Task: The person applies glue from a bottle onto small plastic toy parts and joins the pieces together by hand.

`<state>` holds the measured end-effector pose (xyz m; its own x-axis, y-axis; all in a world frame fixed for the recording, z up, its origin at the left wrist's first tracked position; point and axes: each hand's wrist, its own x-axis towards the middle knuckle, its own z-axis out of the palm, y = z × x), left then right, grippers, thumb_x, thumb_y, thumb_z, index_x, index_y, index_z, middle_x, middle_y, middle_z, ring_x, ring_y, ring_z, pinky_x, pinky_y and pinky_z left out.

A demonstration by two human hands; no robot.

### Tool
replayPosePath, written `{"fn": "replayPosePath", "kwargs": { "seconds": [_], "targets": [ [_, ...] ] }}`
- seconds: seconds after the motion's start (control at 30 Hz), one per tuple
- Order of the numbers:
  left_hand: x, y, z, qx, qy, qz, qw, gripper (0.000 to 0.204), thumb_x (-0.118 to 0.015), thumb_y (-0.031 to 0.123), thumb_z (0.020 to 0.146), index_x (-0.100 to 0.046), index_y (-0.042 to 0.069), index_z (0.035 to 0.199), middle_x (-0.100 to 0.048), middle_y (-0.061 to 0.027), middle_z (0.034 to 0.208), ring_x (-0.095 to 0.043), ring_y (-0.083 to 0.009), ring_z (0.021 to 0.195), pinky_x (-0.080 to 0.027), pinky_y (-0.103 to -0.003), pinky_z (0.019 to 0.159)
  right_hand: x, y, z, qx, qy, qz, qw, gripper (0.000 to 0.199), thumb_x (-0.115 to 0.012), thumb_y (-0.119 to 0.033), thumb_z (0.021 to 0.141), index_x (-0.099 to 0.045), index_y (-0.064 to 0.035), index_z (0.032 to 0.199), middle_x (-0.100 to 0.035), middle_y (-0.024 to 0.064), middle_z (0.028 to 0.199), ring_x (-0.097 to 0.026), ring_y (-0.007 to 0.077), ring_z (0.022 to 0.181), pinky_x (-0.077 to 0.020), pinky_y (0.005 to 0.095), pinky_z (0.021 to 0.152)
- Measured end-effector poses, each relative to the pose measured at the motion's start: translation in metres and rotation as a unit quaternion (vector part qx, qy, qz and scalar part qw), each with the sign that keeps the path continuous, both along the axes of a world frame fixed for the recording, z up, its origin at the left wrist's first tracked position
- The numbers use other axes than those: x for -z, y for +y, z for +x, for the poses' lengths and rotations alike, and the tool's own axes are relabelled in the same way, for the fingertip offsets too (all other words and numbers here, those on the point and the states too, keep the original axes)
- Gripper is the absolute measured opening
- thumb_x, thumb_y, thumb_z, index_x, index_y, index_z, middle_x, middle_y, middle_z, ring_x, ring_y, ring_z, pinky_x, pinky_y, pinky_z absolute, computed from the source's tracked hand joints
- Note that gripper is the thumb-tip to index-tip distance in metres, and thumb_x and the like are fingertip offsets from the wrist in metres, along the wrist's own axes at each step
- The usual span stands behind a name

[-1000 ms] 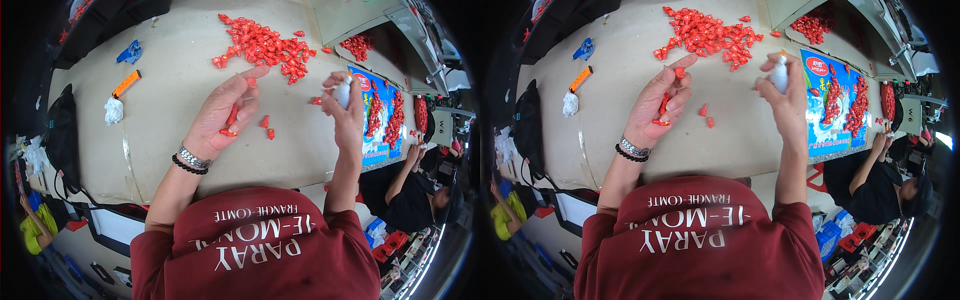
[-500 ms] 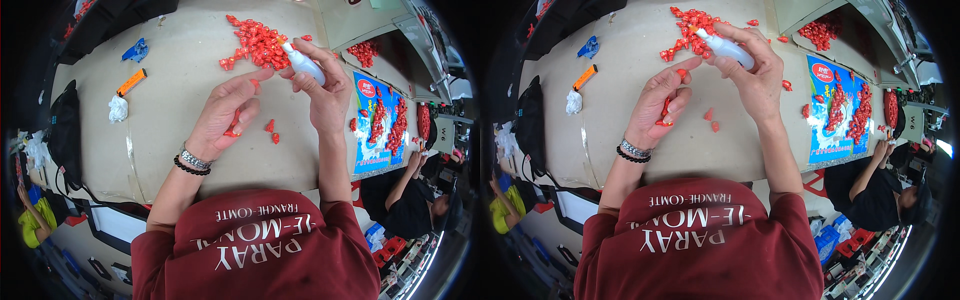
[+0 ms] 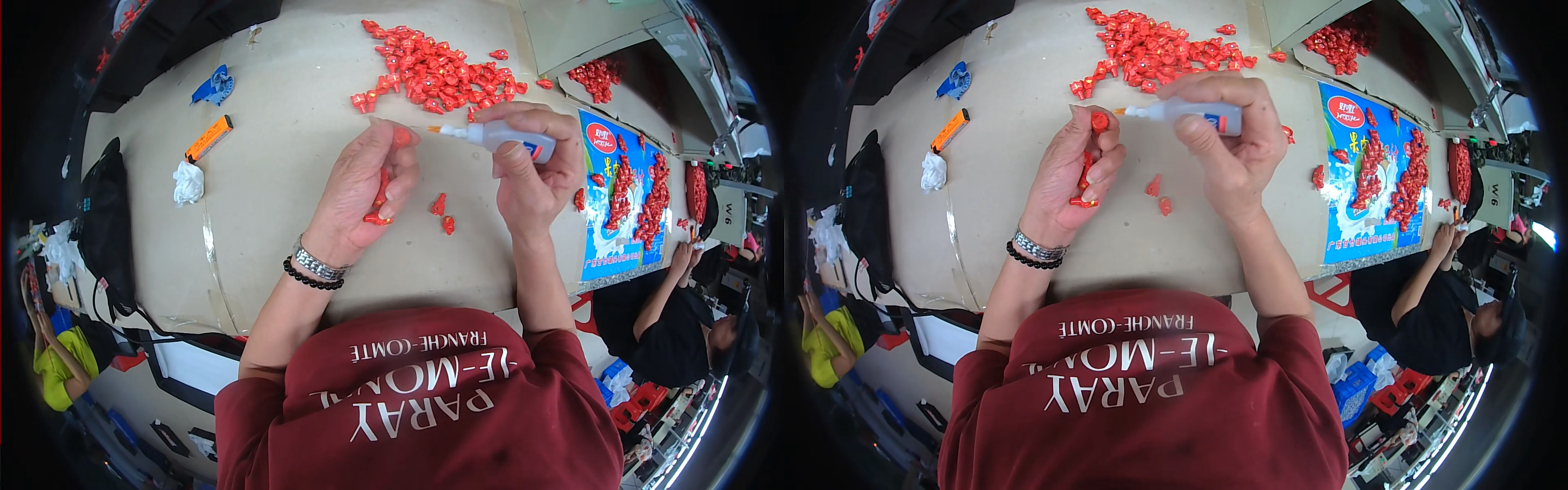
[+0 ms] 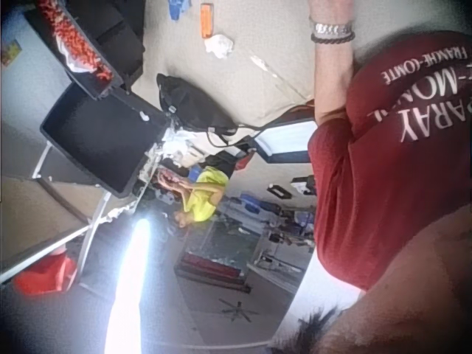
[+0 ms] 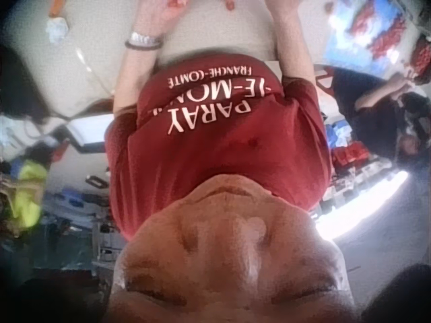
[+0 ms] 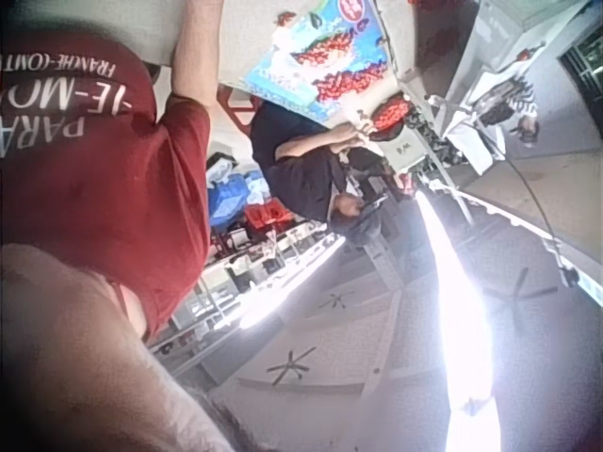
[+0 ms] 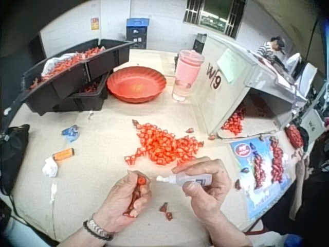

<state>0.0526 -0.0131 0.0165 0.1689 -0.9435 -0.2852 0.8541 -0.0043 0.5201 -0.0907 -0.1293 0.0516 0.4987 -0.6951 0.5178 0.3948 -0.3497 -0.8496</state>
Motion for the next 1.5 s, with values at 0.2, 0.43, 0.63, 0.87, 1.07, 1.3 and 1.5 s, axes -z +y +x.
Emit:
{"fn": "replayPosePath", "kwargs": {
  "seconds": [0.2,0.43,0.63,0.87,1.07,1.3,1.5],
  "targets": [
    [-0.002,0.000,-0.005,-0.015,-0.023,0.043,0.999,0.036,-0.042,0.041,0.100,-0.053,0.007,0.093,-0.049,-0.0037,0.060,-0.037,-0.0090,0.040,-0.027,-0.021,0.032,0.002,0.004,0.002,0.018,0.036,-0.104,0.994,0.018,-0.067,0.003,0.078,-0.059,0.0023,0.093,-0.067,0.0167,0.091,-0.064,0.0230,0.086,-0.0518,0.0320,0.075],
    [-0.003,0.001,-0.005,0.006,-0.024,0.048,0.999,0.045,-0.038,0.050,0.098,-0.049,0.009,0.083,-0.042,0.0002,0.069,-0.038,-0.0081,0.049,-0.029,-0.020,0.032,0.002,0.008,0.005,0.014,0.041,-0.134,0.990,0.020,-0.068,0.005,0.073,-0.060,0.0024,0.091,-0.066,0.0161,0.090,-0.065,0.0251,0.084,-0.0519,0.0334,0.074],
    [-0.004,0.001,-0.006,0.011,-0.021,0.054,0.998,0.048,-0.036,0.051,0.098,-0.050,0.009,0.079,-0.041,0.0011,0.067,-0.038,-0.0081,0.049,-0.029,-0.020,0.032,0.002,0.009,0.006,0.023,0.061,-0.163,0.985,0.020,-0.068,0.006,0.072,-0.059,0.0024,0.090,-0.066,0.0142,0.087,-0.065,0.0250,0.082,-0.0527,0.0330,0.069],
    [-0.006,0.000,-0.007,0.011,-0.024,0.054,0.998,0.050,-0.036,0.053,0.097,-0.050,0.009,0.078,-0.041,0.0013,0.067,-0.038,-0.0079,0.049,-0.030,-0.020,0.032,0.002,0.009,0.006,0.025,0.070,-0.171,0.983,0.020,-0.068,0.006,0.072,-0.058,0.0022,0.089,-0.066,0.0124,0.086,-0.065,0.0253,0.082,-0.0528,0.0331,0.067],
    [-0.007,0.000,-0.007,0.009,-0.047,0.060,0.997,0.050,-0.036,0.052,0.098,-0.047,0.009,0.076,-0.041,0.0012,0.066,-0.038,-0.0079,0.048,-0.030,-0.020,0.032,0.001,0.009,0.006,0.029,0.078,-0.180,0.980,0.020,-0.068,0.007,0.072,-0.057,0.0024,0.088,-0.066,0.0112,0.085,-0.065,0.0260,0.082,-0.0527,0.0339,0.067],
    [-0.010,0.000,-0.009,-0.010,-0.087,0.074,0.993,0.049,-0.036,0.050,0.099,-0.046,0.008,0.075,-0.041,0.0003,0.066,-0.039,-0.0081,0.048,-0.031,-0.020,0.033,0.004,0.005,0.004,0.029,0.081,-0.219,0.972,0.017,-0.069,-0.003,0.080,-0.056,-0.0005,0.091,-0.067,0.0202,0.091,-0.064,0.0193,0.079,-0.0494,0.0262,0.062],
    [0.000,0.001,-0.009,-0.034,-0.099,0.058,0.993,0.042,-0.043,0.046,0.099,-0.051,0.007,0.089,-0.050,-0.0035,0.067,-0.043,-0.0097,0.043,-0.028,-0.022,0.032,0.003,0.006,0.004,0.031,0.084,-0.213,0.973,0.018,-0.069,-0.002,0.079,-0.056,-0.0002,0.091,-0.067,0.0205,0.091,-0.065,0.0204,0.080,-0.0496,0.0268,0.062]
  ]
}}
